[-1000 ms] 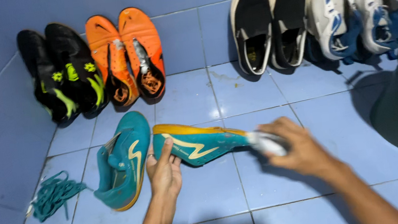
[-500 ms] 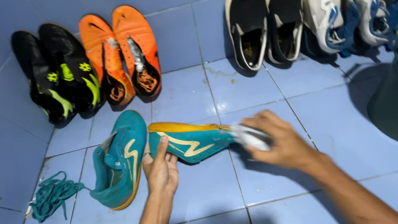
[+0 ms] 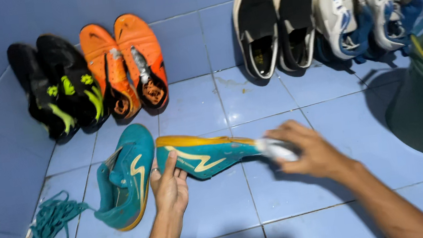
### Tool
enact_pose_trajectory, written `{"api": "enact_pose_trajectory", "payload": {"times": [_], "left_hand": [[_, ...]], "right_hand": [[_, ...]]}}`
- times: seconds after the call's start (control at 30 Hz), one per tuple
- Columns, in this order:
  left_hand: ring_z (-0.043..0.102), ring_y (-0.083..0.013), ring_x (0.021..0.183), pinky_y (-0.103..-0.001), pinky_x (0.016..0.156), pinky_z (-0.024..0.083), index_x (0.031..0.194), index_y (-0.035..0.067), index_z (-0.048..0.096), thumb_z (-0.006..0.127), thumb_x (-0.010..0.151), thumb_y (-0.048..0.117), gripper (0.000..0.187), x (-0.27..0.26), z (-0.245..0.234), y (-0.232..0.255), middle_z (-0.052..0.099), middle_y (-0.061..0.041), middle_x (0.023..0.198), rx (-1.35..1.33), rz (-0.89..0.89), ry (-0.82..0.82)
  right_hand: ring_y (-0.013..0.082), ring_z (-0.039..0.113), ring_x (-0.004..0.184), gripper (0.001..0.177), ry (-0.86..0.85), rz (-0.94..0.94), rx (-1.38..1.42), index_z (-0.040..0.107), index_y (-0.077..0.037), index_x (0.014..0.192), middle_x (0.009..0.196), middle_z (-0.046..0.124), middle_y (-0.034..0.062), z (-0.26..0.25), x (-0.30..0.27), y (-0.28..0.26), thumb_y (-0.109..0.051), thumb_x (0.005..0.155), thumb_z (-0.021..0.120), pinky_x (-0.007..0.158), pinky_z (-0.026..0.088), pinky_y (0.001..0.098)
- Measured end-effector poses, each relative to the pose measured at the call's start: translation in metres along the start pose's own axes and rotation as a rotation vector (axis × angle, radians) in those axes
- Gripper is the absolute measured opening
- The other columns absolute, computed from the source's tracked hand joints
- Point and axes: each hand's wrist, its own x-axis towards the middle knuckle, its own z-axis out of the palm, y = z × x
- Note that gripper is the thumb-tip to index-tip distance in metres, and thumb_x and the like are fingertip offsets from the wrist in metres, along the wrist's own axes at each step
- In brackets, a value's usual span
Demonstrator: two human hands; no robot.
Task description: The person cleans the upper and sole of a teal athletic shoe with a white cloth, holding and turning the shoe by hand to reach different sides.
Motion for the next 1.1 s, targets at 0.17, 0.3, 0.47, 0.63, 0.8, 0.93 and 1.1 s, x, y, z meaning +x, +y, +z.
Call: {"api": "enact_pose_trajectory", "payload": {"times": [0.17, 0.3, 0.47, 0.63, 0.8, 0.93, 1.1], "left_hand": [[0.054, -0.0333, 0.125, -0.054, 0.109, 0.043, 0.148, 0.004, 0.033, 0.071, 0.087, 0.006, 0.072, 0.0, -0.003, -0.001, 0.055, -0.017, 0.126, 0.002, 0.009, -0.011], [0.054, -0.0333, 0.125, -0.054, 0.109, 0.042, 0.147, 0.005, 0.034, 0.07, 0.088, 0.006, 0.07, 0.003, -0.004, -0.003, 0.055, -0.017, 0.126, 0.004, 0.002, -0.005], [0.057, -0.0327, 0.121, -0.053, 0.109, 0.043, 0.146, 0.007, 0.036, 0.073, 0.086, 0.007, 0.071, 0.012, -0.01, -0.006, 0.056, -0.016, 0.122, -0.027, 0.01, -0.008], [0.056, -0.033, 0.122, -0.054, 0.109, 0.042, 0.147, 0.006, 0.037, 0.072, 0.087, 0.006, 0.069, 0.004, -0.006, -0.004, 0.055, -0.017, 0.123, -0.007, -0.008, -0.023], [0.055, -0.0342, 0.124, -0.055, 0.109, 0.04, 0.147, 0.007, 0.036, 0.072, 0.087, 0.006, 0.07, 0.014, -0.012, -0.01, 0.053, -0.017, 0.123, -0.035, -0.011, -0.013], [0.056, -0.0343, 0.123, -0.054, 0.109, 0.042, 0.148, 0.006, 0.034, 0.072, 0.087, 0.005, 0.072, 0.008, -0.011, -0.006, 0.053, -0.016, 0.123, -0.027, -0.02, -0.019], [0.054, -0.0358, 0.125, -0.057, 0.11, 0.04, 0.146, 0.008, 0.038, 0.07, 0.088, 0.004, 0.066, 0.014, -0.014, -0.012, 0.051, -0.015, 0.123, -0.03, -0.014, -0.019]], "right_hand": [[0.036, 0.071, 0.085, 0.055, 0.003, -0.038, -0.088, 0.069, -0.018, 0.121, 0.1, 0.067, 0.0127, 0.015, 0.012, -0.009, -0.027, 0.069, 0.081, 0.074, 0.059, 0.0447], [0.0389, 0.07, 0.084, 0.053, -0.037, -0.122, -0.101, 0.069, -0.017, 0.123, 0.104, 0.066, 0.0153, 0.024, 0.038, -0.045, -0.026, 0.071, 0.078, 0.074, 0.058, 0.0484], [0.0331, 0.07, 0.081, 0.052, -0.088, -0.042, -0.141, 0.071, -0.021, 0.119, 0.094, 0.068, 0.0097, 0.0, 0.027, -0.01, -0.034, 0.069, 0.079, 0.072, 0.058, 0.0433], [0.0385, 0.068, 0.083, 0.053, -0.079, -0.201, -0.198, 0.067, -0.02, 0.122, 0.102, 0.065, 0.014, 0.029, 0.06, -0.049, -0.031, 0.072, 0.078, 0.074, 0.057, 0.0483], [0.0349, 0.07, 0.083, 0.051, -0.17, 0.015, -0.141, 0.07, -0.022, 0.118, 0.093, 0.069, 0.0105, -0.002, 0.039, -0.024, -0.034, 0.069, 0.078, 0.074, 0.057, 0.0447], [0.0356, 0.069, 0.084, 0.049, -0.178, -0.002, -0.258, 0.069, -0.023, 0.119, 0.093, 0.067, 0.0112, 0.018, 0.061, -0.052, -0.035, 0.073, 0.076, 0.074, 0.057, 0.0459], [0.0416, 0.067, 0.087, 0.052, -0.255, -0.142, -0.193, 0.063, -0.025, 0.125, 0.101, 0.063, 0.0139, 0.039, 0.08, -0.063, -0.035, 0.075, 0.074, 0.075, 0.056, 0.0507]]}}
